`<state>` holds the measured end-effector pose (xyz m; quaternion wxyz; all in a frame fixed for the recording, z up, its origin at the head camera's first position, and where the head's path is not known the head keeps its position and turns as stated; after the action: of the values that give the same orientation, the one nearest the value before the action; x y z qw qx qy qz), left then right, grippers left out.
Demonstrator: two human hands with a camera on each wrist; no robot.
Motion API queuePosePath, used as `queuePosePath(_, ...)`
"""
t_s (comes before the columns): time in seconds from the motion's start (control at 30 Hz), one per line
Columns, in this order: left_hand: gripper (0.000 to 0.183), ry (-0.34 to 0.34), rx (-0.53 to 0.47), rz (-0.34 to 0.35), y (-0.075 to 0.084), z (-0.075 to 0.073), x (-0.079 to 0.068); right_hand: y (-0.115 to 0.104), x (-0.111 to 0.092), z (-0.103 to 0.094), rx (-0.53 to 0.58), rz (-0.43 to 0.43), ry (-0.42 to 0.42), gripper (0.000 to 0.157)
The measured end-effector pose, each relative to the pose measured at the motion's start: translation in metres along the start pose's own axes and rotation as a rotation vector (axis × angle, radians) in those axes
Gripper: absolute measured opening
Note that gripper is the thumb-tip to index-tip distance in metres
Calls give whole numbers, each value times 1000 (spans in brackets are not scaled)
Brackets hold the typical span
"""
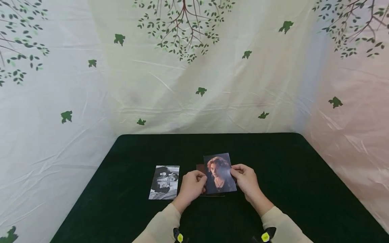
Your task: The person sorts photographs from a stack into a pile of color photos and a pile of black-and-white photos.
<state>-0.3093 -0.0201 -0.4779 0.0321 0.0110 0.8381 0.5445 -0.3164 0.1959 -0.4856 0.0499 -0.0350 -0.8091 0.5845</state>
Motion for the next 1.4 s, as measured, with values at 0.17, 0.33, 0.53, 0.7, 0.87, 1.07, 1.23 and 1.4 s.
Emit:
queuePosePath(0.17, 8, -45, -91, -41, 10, 30, -1, 0, -5, -35, -114, -21, -50, 26)
queuePosePath(0.33, 11, -53, -32, -59, 29, 66, 4, 11, -3, -76, -231, -66, -66, 34)
queuePosePath(0.53, 22, -2, 124, -22, 48, 98, 9, 31, 1, -106, -332, -91, -58, 39)
queuePosePath(0.7, 28, 24, 175, -27, 47, 107, 8, 37, 3, -112, -397, -110, -88, 38)
queuePosePath(0.87, 37, 61, 231, -20, 43, 108, 8, 38, 6, -110, -424, -119, -119, 37)
queuePosePath(1.07, 41, 80, 270, -25, 41, 110, 12, 41, 10, -108, -438, -108, -136, 36)
queuePosePath(1.23, 43, 53, 278, -46, 40, 114, 15, 46, 11, -107, -422, -95, -133, 38)
queuePosePath(1.4, 44, 44, 318, -41, 39, 118, 15, 54, 10, -108, -425, -73, -134, 38)
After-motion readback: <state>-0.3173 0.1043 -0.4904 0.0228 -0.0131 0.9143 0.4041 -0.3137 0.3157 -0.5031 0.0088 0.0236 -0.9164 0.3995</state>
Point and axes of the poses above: each hand's wrist, its own x-axis towards the middle knuckle, its own z-axis out of the palm, y = z × x, the point moved 10 cm from there along x, towards the middle knuckle, and after that the axes turned 8 degrees about -z, right-handed, at the moved point
